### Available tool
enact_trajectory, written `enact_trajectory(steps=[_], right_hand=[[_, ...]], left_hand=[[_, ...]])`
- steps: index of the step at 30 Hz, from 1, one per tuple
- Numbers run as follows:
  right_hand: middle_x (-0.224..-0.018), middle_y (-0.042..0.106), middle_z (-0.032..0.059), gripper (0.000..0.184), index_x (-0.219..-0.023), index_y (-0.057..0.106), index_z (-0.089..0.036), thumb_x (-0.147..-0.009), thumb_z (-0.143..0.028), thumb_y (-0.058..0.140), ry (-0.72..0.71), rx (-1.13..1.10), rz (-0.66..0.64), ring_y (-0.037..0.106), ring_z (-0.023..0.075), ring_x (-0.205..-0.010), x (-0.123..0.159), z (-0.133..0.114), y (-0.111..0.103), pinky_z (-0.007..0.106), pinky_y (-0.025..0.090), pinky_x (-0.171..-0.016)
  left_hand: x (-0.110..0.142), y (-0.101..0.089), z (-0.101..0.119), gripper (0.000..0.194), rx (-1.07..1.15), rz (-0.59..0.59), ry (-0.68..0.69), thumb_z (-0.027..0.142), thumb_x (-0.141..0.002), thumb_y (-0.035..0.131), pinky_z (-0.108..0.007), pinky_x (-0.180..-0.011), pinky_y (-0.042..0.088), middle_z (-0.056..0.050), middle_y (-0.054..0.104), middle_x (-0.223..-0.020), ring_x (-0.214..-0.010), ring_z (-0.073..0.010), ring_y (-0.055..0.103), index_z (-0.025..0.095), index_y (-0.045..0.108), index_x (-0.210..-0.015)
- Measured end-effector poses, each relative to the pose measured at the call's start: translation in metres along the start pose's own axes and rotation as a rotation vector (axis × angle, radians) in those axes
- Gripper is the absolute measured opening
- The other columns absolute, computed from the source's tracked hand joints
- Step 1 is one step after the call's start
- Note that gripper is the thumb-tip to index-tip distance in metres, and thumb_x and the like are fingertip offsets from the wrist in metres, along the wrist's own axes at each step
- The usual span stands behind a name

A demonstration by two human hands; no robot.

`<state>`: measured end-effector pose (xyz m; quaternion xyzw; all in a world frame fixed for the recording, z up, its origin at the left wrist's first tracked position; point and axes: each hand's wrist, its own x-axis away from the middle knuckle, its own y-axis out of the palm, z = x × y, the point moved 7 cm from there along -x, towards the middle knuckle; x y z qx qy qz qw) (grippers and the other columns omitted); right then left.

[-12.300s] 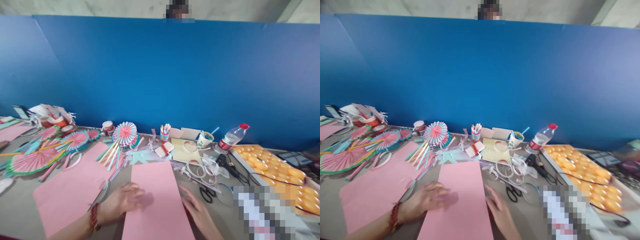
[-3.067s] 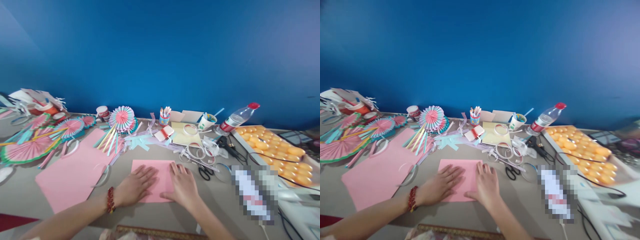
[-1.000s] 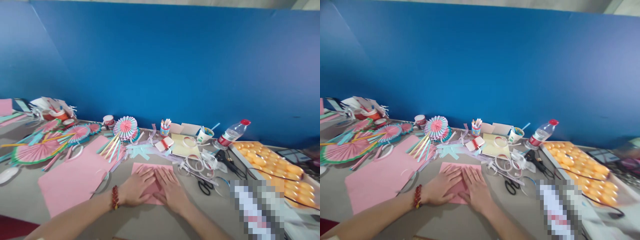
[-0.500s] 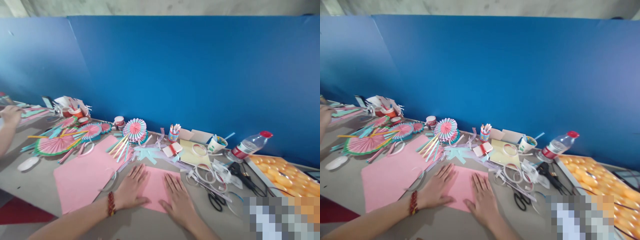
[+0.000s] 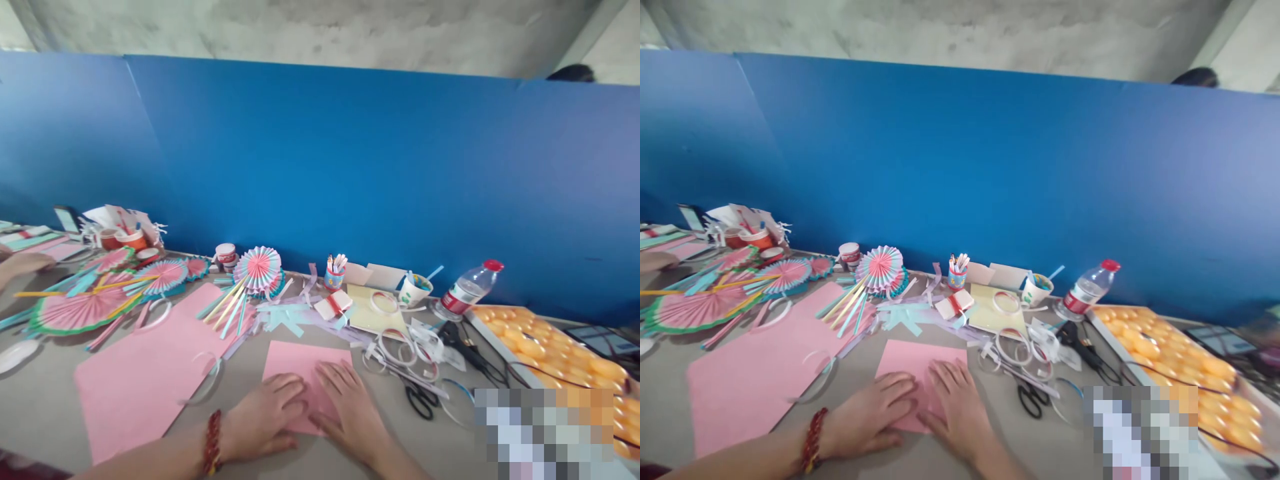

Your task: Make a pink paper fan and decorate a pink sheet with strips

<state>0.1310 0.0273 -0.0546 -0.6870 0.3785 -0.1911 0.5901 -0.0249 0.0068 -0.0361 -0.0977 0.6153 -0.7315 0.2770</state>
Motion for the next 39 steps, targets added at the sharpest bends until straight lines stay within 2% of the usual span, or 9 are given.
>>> enact_trajectory(steps=[7,11,12,16,19,22,28,34,39], right_hand=[[-0.123,0.063,0.0105,0.074,-0.128,0.055,-0.019,-0.075,-0.07,0.062,-0.219,-0.104,0.005,0.054,0.0263,-0.113,-0.002,-0.017,-0.019,0.041,0.036,-0.105],[-0.09,0.069,0.0033,0.016,-0.094,0.063,-0.021,-0.09,-0.033,0.053,-0.287,-0.002,0.121,0.059,0.0185,-0.082,0.003,-0.02,-0.005,0.032,0.045,-0.079],[-0.081,0.068,0.0022,0.015,-0.088,0.062,-0.021,-0.092,-0.025,0.048,-0.277,0.029,0.159,0.058,0.0168,-0.074,0.003,-0.019,-0.003,0.029,0.045,-0.072],[-0.067,0.061,0.001,0.027,-0.075,0.055,-0.021,-0.096,-0.019,0.038,-0.243,0.114,0.264,0.052,0.0149,-0.061,0.005,-0.016,-0.006,0.027,0.037,-0.057],[-0.068,0.061,0.0012,0.027,-0.079,0.057,-0.021,-0.098,-0.02,0.038,-0.256,0.163,0.317,0.051,0.0147,-0.06,0.006,-0.019,-0.015,0.027,0.036,-0.055],[-0.07,0.063,0.0011,0.021,-0.089,0.061,-0.02,-0.098,-0.019,0.042,-0.248,0.193,0.338,0.053,0.0146,-0.062,0.005,-0.02,-0.022,0.026,0.038,-0.057],[-0.067,0.065,0.0005,0.024,-0.092,0.064,-0.021,-0.099,-0.019,0.042,-0.222,0.18,0.434,0.057,0.0134,-0.061,0.007,-0.006,-0.057,0.024,0.043,-0.058],[-0.079,0.072,0.0031,0.016,-0.1,0.065,-0.022,-0.095,-0.018,0.051,-0.193,-0.033,0.615,0.066,0.016,-0.07,0.024,0.02,-0.097,0.029,0.052,-0.07],[-0.069,0.069,0.0015,0.015,-0.089,0.067,-0.023,-0.094,-0.023,0.053,-0.105,-0.143,0.736,0.065,0.0162,-0.063,0.03,0.036,-0.101,0.027,0.053,-0.064]], left_hand=[[-0.023,0.01,0.009,0.025,-0.211,-0.019,0.084,0.04,-0.087,0.061,-0.036,-0.076,0.05,-0.008,0.065,-0.094,-0.092,-0.0246,0.058,0.015,0.062,-0.095],[-0.027,0.007,0.006,0.016,-0.232,-0.009,0.092,0.032,-0.086,0.062,-0.03,-0.063,0.048,-0.003,0.066,-0.085,-0.079,-0.0194,0.06,0.017,0.061,-0.089],[-0.027,0.005,0.006,0.015,-0.231,0.011,0.076,0.031,-0.086,0.062,-0.03,-0.062,0.048,-0.003,0.066,-0.082,-0.075,-0.0186,0.06,0.017,0.06,-0.088],[-0.03,-0.002,0.016,0.007,-0.257,0.141,0.115,0.024,-0.086,0.061,-0.036,-0.083,0.05,-0.001,0.065,-0.075,-0.07,-0.017,0.059,0.018,0.059,-0.085],[-0.032,-0.007,0.025,0.004,-0.272,0.234,0.154,0.015,-0.086,0.058,-0.048,-0.108,0.035,0.0,0.065,-0.074,-0.071,-0.015,0.059,0.018,0.06,-0.084],[-0.033,-0.014,0.023,0.006,-0.243,0.262,0.102,0.014,-0.088,0.057,-0.05,-0.116,0.023,0.0,0.066,-0.077,-0.075,-0.0145,0.06,0.018,0.061,-0.087],[-0.023,-0.047,-0.003,0.023,-0.169,0.414,-0.005,0.007,-0.094,0.043,-0.053,-0.118,0.017,0.0,0.069,-0.087,-0.086,-0.0135,0.064,0.019,0.061,-0.088],[-0.004,-0.064,-0.046,0.017,-0.028,0.557,0.022,0.013,-0.095,0.048,-0.045,-0.111,0.036,-0.003,0.073,-0.093,-0.094,-0.0165,0.067,0.022,0.062,-0.101],[0.009,-0.07,-0.07,0.017,0.051,0.734,-0.039,0.011,-0.091,0.055,-0.033,-0.09,0.054,-0.005,0.073,-0.097,-0.096,-0.0187,0.068,0.022,0.063,-0.101]])
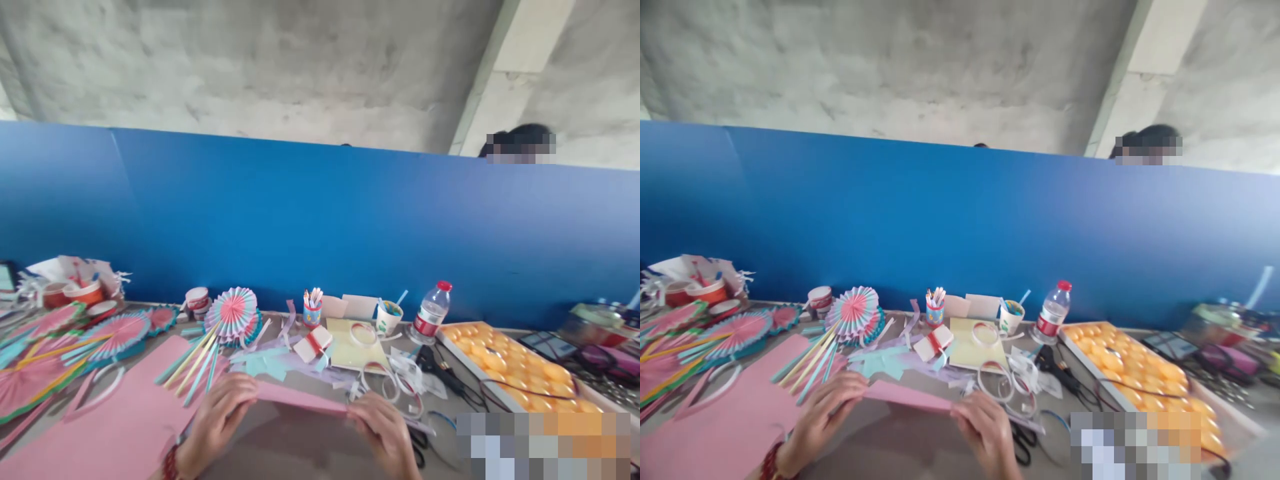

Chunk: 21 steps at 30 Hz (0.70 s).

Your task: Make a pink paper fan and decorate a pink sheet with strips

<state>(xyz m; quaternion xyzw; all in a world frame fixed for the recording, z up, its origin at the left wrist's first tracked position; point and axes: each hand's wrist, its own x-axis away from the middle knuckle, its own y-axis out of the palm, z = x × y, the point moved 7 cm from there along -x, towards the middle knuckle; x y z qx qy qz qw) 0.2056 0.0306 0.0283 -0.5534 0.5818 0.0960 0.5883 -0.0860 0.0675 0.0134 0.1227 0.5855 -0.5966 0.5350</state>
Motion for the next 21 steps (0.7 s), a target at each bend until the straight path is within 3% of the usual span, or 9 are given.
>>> enact_trajectory(steps=[4,8,11,14,21], right_hand=[[-0.073,0.07,0.003,0.02,-0.082,0.068,-0.023,-0.093,-0.032,0.054,0.109,-0.03,-0.031,0.066,0.0178,-0.069,0.004,0.013,0.005,0.027,0.053,-0.067],[-0.07,0.07,0.0034,0.021,-0.08,0.068,-0.022,-0.093,-0.029,0.054,0.106,-0.075,-0.058,0.066,0.0175,-0.068,0.003,0.014,0.005,0.027,0.054,-0.066],[-0.075,0.073,0.0045,0.018,-0.089,0.072,-0.022,-0.092,-0.026,0.054,0.133,-0.043,0.009,0.07,0.0178,-0.073,0.004,0.014,-0.002,0.026,0.056,-0.07],[-0.08,0.074,0.0044,0.021,-0.098,0.072,-0.023,-0.093,-0.024,0.052,0.19,-0.086,0.023,0.07,0.0149,-0.065,0.008,0.013,-0.003,0.022,0.056,-0.063],[-0.103,0.074,0.0058,0.032,-0.117,0.067,-0.026,-0.094,-0.015,0.048,0.186,-0.171,0.048,0.072,0.0132,-0.071,0.014,0.007,-0.005,0.017,0.056,-0.05]], left_hand=[[0.005,0.0,-0.005,0.019,0.093,0.046,-0.016,0.009,-0.09,0.055,-0.032,-0.086,0.057,-0.005,0.073,-0.094,-0.097,-0.02,0.069,0.023,0.063,-0.101],[0.009,0.001,-0.012,0.019,0.132,0.064,-0.066,0.01,-0.091,0.055,-0.033,-0.085,0.057,-0.005,0.073,-0.094,-0.095,-0.0197,0.07,0.022,0.064,-0.102],[0.01,0.004,-0.014,0.018,0.137,0.035,-0.092,0.01,-0.091,0.056,-0.03,-0.084,0.057,-0.005,0.074,-0.093,-0.093,-0.0186,0.07,0.022,0.065,-0.101],[0.009,0.005,-0.014,0.017,0.151,0.028,-0.116,0.01,-0.09,0.057,-0.03,-0.084,0.058,-0.004,0.074,-0.094,-0.093,-0.0183,0.07,0.021,0.065,-0.1],[0.007,-0.005,-0.014,0.02,0.154,0.079,-0.062,0.007,-0.087,0.059,-0.042,-0.088,0.057,-0.006,0.073,-0.098,-0.1,-0.0229,0.068,0.021,0.068,-0.098]])
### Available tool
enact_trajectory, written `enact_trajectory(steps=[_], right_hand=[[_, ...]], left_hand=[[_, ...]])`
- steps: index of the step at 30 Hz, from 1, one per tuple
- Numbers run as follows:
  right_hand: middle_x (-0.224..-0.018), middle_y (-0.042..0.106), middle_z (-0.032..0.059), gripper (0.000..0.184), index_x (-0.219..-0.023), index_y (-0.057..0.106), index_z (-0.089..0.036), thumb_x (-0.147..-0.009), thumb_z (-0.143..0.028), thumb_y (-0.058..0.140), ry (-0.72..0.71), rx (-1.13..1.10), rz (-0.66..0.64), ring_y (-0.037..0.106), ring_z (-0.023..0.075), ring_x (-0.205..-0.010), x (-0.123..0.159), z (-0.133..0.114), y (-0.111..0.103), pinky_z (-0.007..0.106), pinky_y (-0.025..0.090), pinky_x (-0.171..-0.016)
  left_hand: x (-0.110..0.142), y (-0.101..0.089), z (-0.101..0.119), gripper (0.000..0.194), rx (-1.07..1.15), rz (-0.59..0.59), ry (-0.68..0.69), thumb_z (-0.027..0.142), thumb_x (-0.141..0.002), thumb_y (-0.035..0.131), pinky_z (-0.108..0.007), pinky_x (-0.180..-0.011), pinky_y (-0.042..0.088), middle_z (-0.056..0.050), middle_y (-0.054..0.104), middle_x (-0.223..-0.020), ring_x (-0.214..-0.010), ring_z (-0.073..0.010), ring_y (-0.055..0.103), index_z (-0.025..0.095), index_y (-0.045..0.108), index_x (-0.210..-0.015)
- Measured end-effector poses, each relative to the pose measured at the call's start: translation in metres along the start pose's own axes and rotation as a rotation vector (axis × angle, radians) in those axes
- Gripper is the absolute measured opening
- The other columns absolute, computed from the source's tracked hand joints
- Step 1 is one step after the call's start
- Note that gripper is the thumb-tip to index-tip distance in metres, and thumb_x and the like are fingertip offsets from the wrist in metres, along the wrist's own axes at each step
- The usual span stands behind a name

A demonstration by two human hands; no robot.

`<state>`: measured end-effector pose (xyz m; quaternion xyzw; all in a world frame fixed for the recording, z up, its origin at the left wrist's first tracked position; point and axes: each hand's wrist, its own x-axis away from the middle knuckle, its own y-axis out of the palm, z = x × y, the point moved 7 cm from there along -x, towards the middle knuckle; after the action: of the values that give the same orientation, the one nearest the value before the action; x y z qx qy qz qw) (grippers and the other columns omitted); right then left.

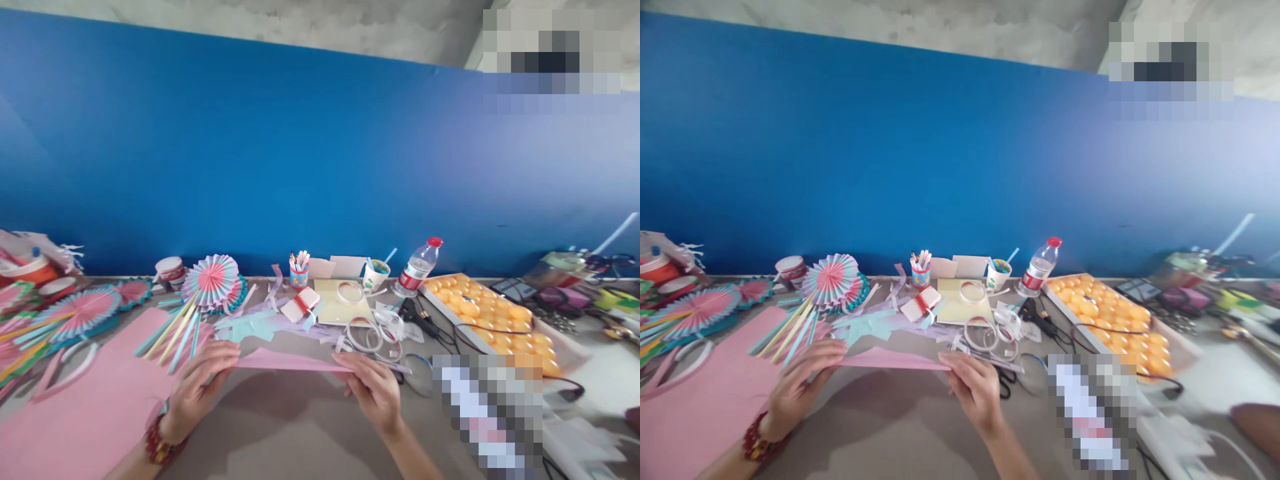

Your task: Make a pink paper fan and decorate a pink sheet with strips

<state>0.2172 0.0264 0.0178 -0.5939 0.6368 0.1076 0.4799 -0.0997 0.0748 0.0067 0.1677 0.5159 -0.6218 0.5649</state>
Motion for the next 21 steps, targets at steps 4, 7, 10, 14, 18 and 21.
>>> enact_trajectory(steps=[4,7,10,14,18,21], right_hand=[[-0.107,0.074,0.0054,0.036,-0.12,0.064,-0.029,-0.092,-0.011,0.05,0.005,0.023,0.004,0.072,0.0129,-0.067,0.005,-0.001,-0.003,0.018,0.056,-0.05],[-0.102,0.075,0.0058,0.039,-0.124,0.062,-0.029,-0.091,-0.011,0.051,-0.055,0.124,0.044,0.074,0.018,-0.078,0.006,-0.01,-0.009,0.025,0.059,-0.064],[-0.108,0.074,0.0084,0.041,-0.13,0.058,-0.028,-0.093,-0.015,0.049,-0.138,0.2,0.025,0.072,0.0224,-0.094,0.005,-0.02,-0.011,0.032,0.058,-0.076],[-0.117,0.07,0.0116,0.033,-0.124,0.062,-0.026,-0.097,-0.031,0.045,-0.174,0.221,-0.038,0.069,0.0267,-0.102,0.005,-0.023,-0.007,0.039,0.057,-0.081],[-0.114,0.07,0.0108,0.031,-0.084,0.069,-0.026,-0.096,-0.039,0.045,-0.109,0.197,-0.04,0.067,0.028,-0.102,0.007,-0.015,0.001,0.043,0.055,-0.084],[-0.104,0.073,0.0087,0.021,-0.072,0.064,-0.024,-0.091,-0.027,0.054,-0.094,0.183,-0.034,0.069,0.0247,-0.094,0.006,-0.013,0.008,0.041,0.054,-0.084]], left_hand=[[0.003,-0.008,0.001,0.02,-0.018,0.074,0.004,0.008,-0.085,0.063,-0.035,-0.079,0.058,-0.004,0.072,-0.088,-0.088,-0.02,0.069,0.022,0.07,-0.098],[0.012,-0.006,0.0,0.017,-0.009,0.115,-0.093,0.013,-0.086,0.065,-0.025,-0.066,0.057,-0.001,0.072,-0.077,-0.07,-0.0149,0.069,0.022,0.071,-0.098],[0.021,0.003,-0.007,0.014,0.178,0.148,-0.32,0.021,-0.091,0.059,-0.023,-0.059,0.056,-0.002,0.072,-0.078,-0.057,-0.0116,0.065,0.019,0.07,-0.099],[0.024,0.014,-0.018,0.022,0.437,0.254,-0.571,0.032,-0.094,0.055,-0.027,-0.06,0.057,-0.005,0.07,-0.084,-0.063,-0.0145,0.065,0.017,0.069,-0.088],[0.027,0.025,-0.035,0.025,0.601,0.266,-0.774,0.036,-0.087,0.064,-0.025,-0.061,0.056,-0.004,0.067,-0.088,-0.071,-0.0153,0.065,0.02,0.063,-0.106],[0.034,0.043,-0.043,0.04,0.773,0.115,-0.94,0.042,-0.089,0.06,-0.029,-0.07,0.057,-0.007,0.067,-0.101,-0.085,-0.0197,0.067,0.024,0.054,-0.124]])
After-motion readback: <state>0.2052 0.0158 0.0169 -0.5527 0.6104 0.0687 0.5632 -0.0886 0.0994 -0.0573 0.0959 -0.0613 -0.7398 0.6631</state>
